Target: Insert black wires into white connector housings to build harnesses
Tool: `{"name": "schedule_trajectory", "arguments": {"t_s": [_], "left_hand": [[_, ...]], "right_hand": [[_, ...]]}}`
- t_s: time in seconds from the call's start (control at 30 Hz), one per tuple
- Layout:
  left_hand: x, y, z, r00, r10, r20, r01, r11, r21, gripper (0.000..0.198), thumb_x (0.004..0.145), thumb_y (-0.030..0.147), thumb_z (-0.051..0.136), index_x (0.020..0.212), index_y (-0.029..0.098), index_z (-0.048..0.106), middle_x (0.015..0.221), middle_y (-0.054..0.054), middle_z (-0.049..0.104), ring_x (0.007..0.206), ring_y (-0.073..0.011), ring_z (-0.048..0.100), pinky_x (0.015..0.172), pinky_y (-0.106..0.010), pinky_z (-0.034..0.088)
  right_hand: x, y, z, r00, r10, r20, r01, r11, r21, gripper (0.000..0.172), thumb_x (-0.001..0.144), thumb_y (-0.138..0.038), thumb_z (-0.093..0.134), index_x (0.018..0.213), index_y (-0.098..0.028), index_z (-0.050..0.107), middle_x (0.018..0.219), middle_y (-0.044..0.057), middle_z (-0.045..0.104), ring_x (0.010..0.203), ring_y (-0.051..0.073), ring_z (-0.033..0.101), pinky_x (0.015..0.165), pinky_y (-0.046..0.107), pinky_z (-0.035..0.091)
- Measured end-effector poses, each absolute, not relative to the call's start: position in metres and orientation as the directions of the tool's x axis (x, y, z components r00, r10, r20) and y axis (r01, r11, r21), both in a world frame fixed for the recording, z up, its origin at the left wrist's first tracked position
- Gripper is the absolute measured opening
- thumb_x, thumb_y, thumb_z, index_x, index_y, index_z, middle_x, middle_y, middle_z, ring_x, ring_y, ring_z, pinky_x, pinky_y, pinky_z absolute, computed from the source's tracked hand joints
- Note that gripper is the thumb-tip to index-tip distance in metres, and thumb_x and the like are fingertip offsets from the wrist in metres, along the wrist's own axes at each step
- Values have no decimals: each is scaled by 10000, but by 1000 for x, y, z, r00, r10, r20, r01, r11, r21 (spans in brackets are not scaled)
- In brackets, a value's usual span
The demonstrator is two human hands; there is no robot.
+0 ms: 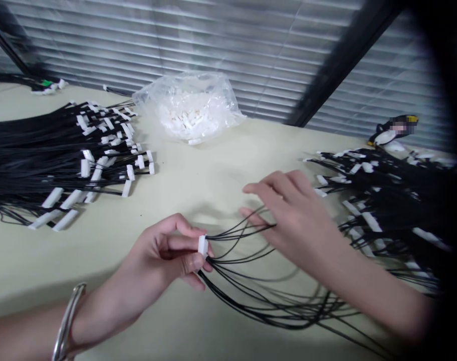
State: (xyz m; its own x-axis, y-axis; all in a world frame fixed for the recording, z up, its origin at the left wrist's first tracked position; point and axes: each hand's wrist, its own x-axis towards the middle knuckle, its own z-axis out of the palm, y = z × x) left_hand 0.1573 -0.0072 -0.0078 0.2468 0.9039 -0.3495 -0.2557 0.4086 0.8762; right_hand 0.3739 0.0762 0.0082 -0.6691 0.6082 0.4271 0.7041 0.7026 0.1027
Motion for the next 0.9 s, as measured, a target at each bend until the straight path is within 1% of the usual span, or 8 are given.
{"name": "schedule_trajectory", "arguments": {"t_s": [0.1,0.17,0.27,0.37,0.43,0.67,0.8,0.9], "left_hand": [[156,-6,-7,315,877,-364,-271,450,851,185,771,144,693,812,191,519,802,-8,695,711,-132,658,538,-195,544],[155,-5,-6,342,861,-376,-274,474,837,177,772,142,691,817,185,525,794,-12,688,678,-124,655,525,-188,535],[155,-3,-5,344,855,-388,-264,485,834,168,772,142,690,835,180,539,792,-13,679,653,-115,650,526,-187,530],[155,-2,-5,322,859,-399,-259,485,835,180,766,148,699,837,178,537,813,-15,680,684,-123,659,550,-193,534],[156,-2,-6,301,867,-398,-267,477,837,196,761,147,706,831,180,527,823,-13,687,705,-124,665,572,-191,535],[158,-4,-2,183,891,-415,-351,453,819,198,782,106,672,849,196,509,799,11,679,727,-102,644,647,-184,525],[159,-3,-2,168,905,-391,-365,426,828,196,790,86,654,854,200,508,797,4,678,738,-99,628,681,-188,516],[159,-1,-4,169,909,-380,-365,416,833,192,795,84,646,861,202,509,804,5,673,737,-98,622,688,-190,514]], "right_hand": [[390,108,3,-511,786,348,797,584,-150,213,846,-367,548,934,-192,632,910,59,597,887,215,493,788,333,385],[398,123,-1,-410,885,222,828,463,-316,318,860,-492,486,814,-209,621,763,29,598,728,175,516,666,297,377],[405,131,-6,-371,924,88,828,372,-419,488,860,-572,427,572,-195,542,504,6,466,492,124,384,527,269,271],[409,130,-8,-395,903,-167,655,150,-741,533,840,-525,501,432,-189,431,388,-14,310,427,96,281,502,272,229],[408,127,-6,-480,818,-316,488,-50,-871,558,851,-517,483,414,-189,367,365,-32,243,405,80,251,481,260,231],[390,104,17,-689,613,-385,247,-301,-921,318,882,-459,457,768,-172,533,692,16,605,604,90,536,529,201,407],[379,79,23,-768,488,-414,441,-65,-895,244,851,-408,545,833,-187,649,836,29,670,737,113,588,651,221,455],[372,61,23,-709,563,-426,568,98,-817,217,824,-423,570,886,-238,666,882,0,663,816,131,582,651,218,436]]}}
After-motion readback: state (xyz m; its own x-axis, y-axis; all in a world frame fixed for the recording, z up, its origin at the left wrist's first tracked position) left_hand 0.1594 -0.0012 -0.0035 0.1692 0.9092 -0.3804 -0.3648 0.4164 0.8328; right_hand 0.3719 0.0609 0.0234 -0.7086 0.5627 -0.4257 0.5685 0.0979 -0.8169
